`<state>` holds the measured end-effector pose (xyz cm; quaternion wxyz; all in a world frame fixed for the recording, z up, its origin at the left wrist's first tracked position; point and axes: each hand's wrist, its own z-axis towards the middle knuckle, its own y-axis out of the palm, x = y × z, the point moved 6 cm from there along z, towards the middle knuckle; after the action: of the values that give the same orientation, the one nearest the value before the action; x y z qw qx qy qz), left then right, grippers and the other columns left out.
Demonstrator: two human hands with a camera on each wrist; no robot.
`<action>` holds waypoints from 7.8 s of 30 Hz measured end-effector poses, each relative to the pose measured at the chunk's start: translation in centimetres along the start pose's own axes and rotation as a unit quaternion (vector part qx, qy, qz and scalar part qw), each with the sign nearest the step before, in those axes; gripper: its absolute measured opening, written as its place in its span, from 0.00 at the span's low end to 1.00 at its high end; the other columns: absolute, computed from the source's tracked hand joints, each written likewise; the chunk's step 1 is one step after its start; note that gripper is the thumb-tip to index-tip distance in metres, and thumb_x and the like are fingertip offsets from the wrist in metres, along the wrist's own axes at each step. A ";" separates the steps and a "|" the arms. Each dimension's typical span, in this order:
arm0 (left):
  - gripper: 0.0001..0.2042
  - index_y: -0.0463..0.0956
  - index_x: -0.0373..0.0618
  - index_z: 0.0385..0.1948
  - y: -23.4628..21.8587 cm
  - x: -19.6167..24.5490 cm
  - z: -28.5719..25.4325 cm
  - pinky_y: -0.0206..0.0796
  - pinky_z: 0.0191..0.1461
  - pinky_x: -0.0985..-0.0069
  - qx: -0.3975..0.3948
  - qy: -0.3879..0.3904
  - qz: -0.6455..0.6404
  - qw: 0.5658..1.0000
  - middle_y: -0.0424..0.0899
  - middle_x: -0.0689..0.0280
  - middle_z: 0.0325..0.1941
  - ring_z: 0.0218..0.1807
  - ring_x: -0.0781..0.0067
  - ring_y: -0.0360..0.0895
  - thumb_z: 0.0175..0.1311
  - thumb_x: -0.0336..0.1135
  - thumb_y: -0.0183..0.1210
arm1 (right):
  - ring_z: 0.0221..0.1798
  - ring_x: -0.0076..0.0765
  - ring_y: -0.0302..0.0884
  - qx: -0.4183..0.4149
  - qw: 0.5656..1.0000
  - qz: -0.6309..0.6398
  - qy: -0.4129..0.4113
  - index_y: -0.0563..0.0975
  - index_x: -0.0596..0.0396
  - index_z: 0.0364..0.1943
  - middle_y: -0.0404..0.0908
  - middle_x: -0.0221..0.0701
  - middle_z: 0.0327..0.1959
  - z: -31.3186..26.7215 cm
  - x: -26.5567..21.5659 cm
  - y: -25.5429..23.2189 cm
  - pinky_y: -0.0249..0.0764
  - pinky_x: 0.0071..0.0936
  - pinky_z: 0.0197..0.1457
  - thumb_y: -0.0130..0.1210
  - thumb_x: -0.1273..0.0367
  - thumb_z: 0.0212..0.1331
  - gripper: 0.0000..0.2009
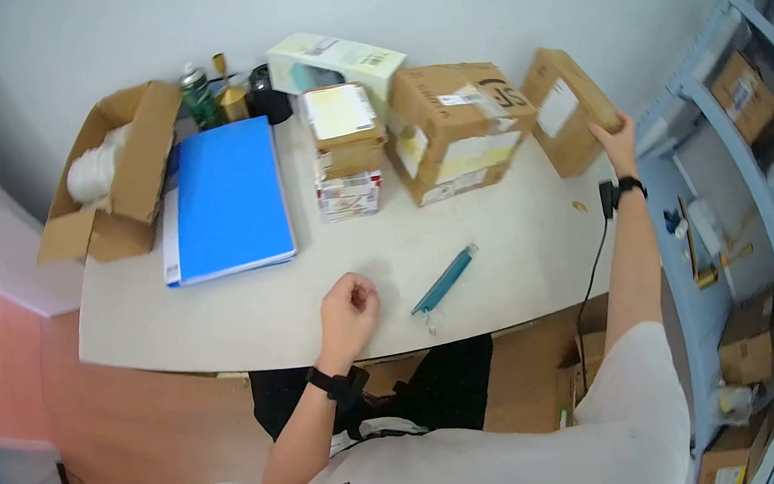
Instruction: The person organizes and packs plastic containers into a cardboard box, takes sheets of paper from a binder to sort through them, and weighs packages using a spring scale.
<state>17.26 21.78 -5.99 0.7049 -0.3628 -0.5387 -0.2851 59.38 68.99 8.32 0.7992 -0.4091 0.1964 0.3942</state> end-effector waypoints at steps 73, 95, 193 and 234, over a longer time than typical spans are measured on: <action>0.43 0.72 0.51 0.64 -9.5 19.2 -3.6 0.57 0.69 0.54 -0.059 0.279 0.481 0.829 0.72 0.57 0.65 0.65 0.49 0.68 0.36 0.36 0.78 | 0.30 0.22 0.72 -0.158 0.790 0.541 0.241 0.75 0.52 0.36 0.75 0.24 0.28 -33.9 -27.5 5.1 0.71 0.24 0.35 0.57 0.64 0.72 0.09; 0.46 0.71 0.53 0.64 -8.8 18.3 -5.2 0.57 0.69 0.50 -0.050 0.275 0.483 0.830 0.69 0.55 0.68 0.67 0.46 0.65 0.31 0.31 0.80 | 0.40 0.26 0.78 -0.146 0.879 0.454 0.012 0.81 0.62 0.37 0.83 0.32 0.37 -33.3 -32.8 4.5 0.73 0.23 0.45 0.64 0.76 0.62 0.04; 0.45 0.75 0.52 0.60 -8.8 18.2 -3.4 0.61 0.69 0.55 -0.088 0.277 0.453 0.843 0.69 0.55 0.68 0.68 0.49 0.66 0.26 0.30 0.82 | 0.36 0.37 0.79 -0.533 0.804 0.238 -0.111 0.72 0.58 0.55 0.81 0.39 0.37 -32.5 -29.4 0.7 0.74 0.31 0.41 0.70 0.67 0.56 0.25; 0.39 0.78 0.50 0.56 -9.6 20.0 -2.9 0.59 0.68 0.54 -0.064 0.326 0.402 0.853 0.74 0.56 0.64 0.64 0.49 0.70 0.31 0.35 0.80 | 0.28 0.20 0.79 -0.383 0.898 -0.069 -0.205 0.84 0.59 0.43 0.80 0.26 0.23 -14.6 -42.2 -13.3 0.75 0.20 0.34 0.52 0.70 0.71 0.09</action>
<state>16.42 13.65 14.89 0.8685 -0.4783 -0.0656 -0.1124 44.15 32.67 33.24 0.6288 -0.6059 -0.1670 0.4577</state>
